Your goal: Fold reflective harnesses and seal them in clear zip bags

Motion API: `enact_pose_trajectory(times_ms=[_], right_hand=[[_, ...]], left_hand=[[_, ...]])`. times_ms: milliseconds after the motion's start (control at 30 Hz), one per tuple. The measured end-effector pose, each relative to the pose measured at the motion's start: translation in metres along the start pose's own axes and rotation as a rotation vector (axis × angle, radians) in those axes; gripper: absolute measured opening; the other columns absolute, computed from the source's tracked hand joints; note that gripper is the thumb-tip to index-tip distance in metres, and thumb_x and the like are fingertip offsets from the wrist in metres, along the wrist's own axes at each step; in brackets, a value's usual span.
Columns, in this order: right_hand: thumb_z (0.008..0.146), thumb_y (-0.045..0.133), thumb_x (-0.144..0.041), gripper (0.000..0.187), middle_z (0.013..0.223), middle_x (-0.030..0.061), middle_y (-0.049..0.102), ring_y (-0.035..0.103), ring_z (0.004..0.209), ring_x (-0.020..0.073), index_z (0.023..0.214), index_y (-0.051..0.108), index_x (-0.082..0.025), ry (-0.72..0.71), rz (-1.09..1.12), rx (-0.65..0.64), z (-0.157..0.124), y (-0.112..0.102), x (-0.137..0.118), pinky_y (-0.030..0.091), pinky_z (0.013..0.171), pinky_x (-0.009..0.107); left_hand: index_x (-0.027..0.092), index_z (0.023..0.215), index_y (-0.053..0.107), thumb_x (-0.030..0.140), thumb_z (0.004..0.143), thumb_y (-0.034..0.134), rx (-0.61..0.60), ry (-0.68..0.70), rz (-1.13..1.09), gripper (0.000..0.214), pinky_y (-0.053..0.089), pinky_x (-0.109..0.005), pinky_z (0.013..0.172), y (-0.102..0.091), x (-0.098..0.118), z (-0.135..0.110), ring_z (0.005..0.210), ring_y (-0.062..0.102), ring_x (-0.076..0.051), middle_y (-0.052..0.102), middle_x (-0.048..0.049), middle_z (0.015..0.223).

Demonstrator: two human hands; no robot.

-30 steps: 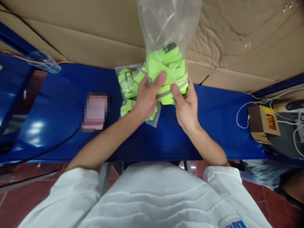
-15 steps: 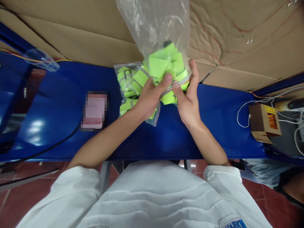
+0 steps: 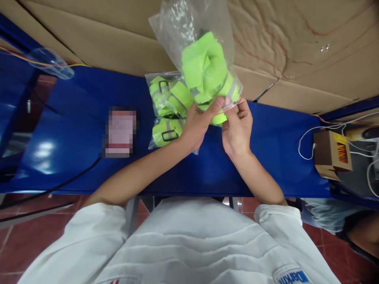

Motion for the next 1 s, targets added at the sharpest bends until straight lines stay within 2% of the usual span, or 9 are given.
enact_pose_trajectory(times_ms=[100, 233, 300, 400, 500, 667, 767, 867, 1000], right_hand=[[0.097, 0.065, -0.061, 0.038, 0.124, 0.0027, 0.074, 0.066, 0.133, 0.0236, 0.12, 0.061, -0.032, 0.023, -0.052, -0.095, -0.007, 0.013, -0.009, 0.058, 0.113, 0.044], [0.101, 0.054, -0.067, 0.05, 0.14, 0.0043, 0.068, 0.058, 0.144, 0.028, 0.14, 0.055, -0.036, 0.004, -0.275, -0.209, -0.005, 0.02, -0.014, 0.059, 0.112, 0.049], [0.098, 0.059, -0.069, 0.055, 0.137, 0.0053, 0.07, 0.061, 0.14, 0.031, 0.142, 0.055, -0.035, -0.003, -0.385, -0.249, 0.003, 0.016, -0.011, 0.06, 0.108, 0.051], [0.096, 0.059, -0.072, 0.06, 0.124, 0.0059, 0.074, 0.073, 0.117, 0.0301, 0.142, 0.054, -0.033, 0.024, -0.434, -0.286, 0.016, 0.005, 0.005, 0.065, 0.094, 0.05], [0.099, 0.048, -0.076, 0.061, 0.116, 0.0059, 0.075, 0.077, 0.1, 0.026, 0.141, 0.05, -0.032, 0.043, -0.431, -0.242, 0.025, -0.005, 0.031, 0.066, 0.081, 0.044], [0.105, 0.035, -0.07, 0.055, 0.119, 0.008, 0.073, 0.075, 0.106, 0.0253, 0.141, 0.049, -0.031, -0.035, -0.461, -0.081, 0.024, -0.01, 0.042, 0.066, 0.084, 0.042], [0.105, 0.045, -0.065, 0.046, 0.115, 0.0043, 0.075, 0.075, 0.1, 0.0237, 0.135, 0.057, -0.033, -0.04, -0.48, -0.265, 0.021, 0.003, 0.017, 0.066, 0.084, 0.043], [0.099, 0.064, -0.056, 0.035, 0.111, 0.0022, 0.076, 0.074, 0.102, 0.0246, 0.125, 0.07, -0.032, -0.085, -0.556, -0.504, 0.014, 0.011, -0.027, 0.063, 0.097, 0.047], [0.103, 0.057, -0.039, 0.027, 0.12, 0.0041, 0.075, 0.071, 0.113, 0.0273, 0.124, 0.072, -0.03, -0.196, -0.668, -0.737, -0.002, 0.024, -0.054, 0.055, 0.112, 0.052]], left_hand=[[0.022, 0.102, 0.076, 0.033, 0.096, 0.076, 0.004, -0.038, -0.017, 0.012, 0.048, -0.042, 0.123, 0.003, 0.004, -0.001, 0.126, 0.07, -0.023, 0.079, 0.0004, 0.111], [0.022, 0.099, 0.073, 0.027, 0.103, 0.064, 0.062, -0.098, -0.05, 0.012, 0.05, -0.039, 0.12, 0.003, 0.013, 0.002, 0.129, 0.068, -0.022, 0.077, -0.001, 0.114], [0.021, 0.099, 0.072, 0.031, 0.105, 0.061, 0.083, -0.158, -0.055, 0.016, 0.054, -0.038, 0.114, 0.0, 0.008, 0.003, 0.126, 0.069, -0.022, 0.077, -0.0026, 0.114], [0.019, 0.099, 0.072, 0.04, 0.105, 0.062, 0.089, -0.268, -0.036, 0.024, 0.056, -0.036, 0.105, -0.004, -0.011, 0.001, 0.118, 0.071, -0.023, 0.076, -0.0059, 0.108], [0.021, 0.113, 0.072, 0.047, 0.105, 0.059, 0.066, -0.389, -0.057, 0.03, 0.056, -0.033, 0.099, -0.002, -0.037, -0.011, 0.118, 0.07, -0.021, 0.075, -0.0064, 0.117], [0.025, 0.123, 0.069, 0.05, 0.109, 0.047, -0.024, -0.543, -0.112, 0.036, 0.058, -0.03, 0.096, 0.013, -0.06, -0.027, 0.123, 0.069, -0.02, 0.074, -0.0047, 0.126], [0.027, 0.123, 0.07, 0.054, 0.11, 0.043, -0.081, -0.501, -0.13, 0.04, 0.057, -0.033, 0.1, 0.016, -0.048, -0.019, 0.128, 0.066, -0.021, 0.074, -0.0025, 0.125], [0.027, 0.117, 0.071, 0.054, 0.109, 0.045, -0.094, -0.448, -0.152, 0.038, 0.056, -0.034, 0.103, 0.012, -0.032, -0.009, 0.132, 0.063, -0.021, 0.074, -0.0011, 0.124], [0.024, 0.109, 0.07, 0.06, 0.108, 0.043, -0.067, -0.503, -0.203, 0.045, 0.055, -0.036, 0.106, 0.012, -0.028, -0.008, 0.133, 0.064, -0.025, 0.077, -0.0041, 0.111]])
Point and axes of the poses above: each hand's wrist, its own z-axis towards the middle knuckle, its own y-axis out of the palm, x = y × z, the point moved 10 cm from there along z, towards the middle knuckle
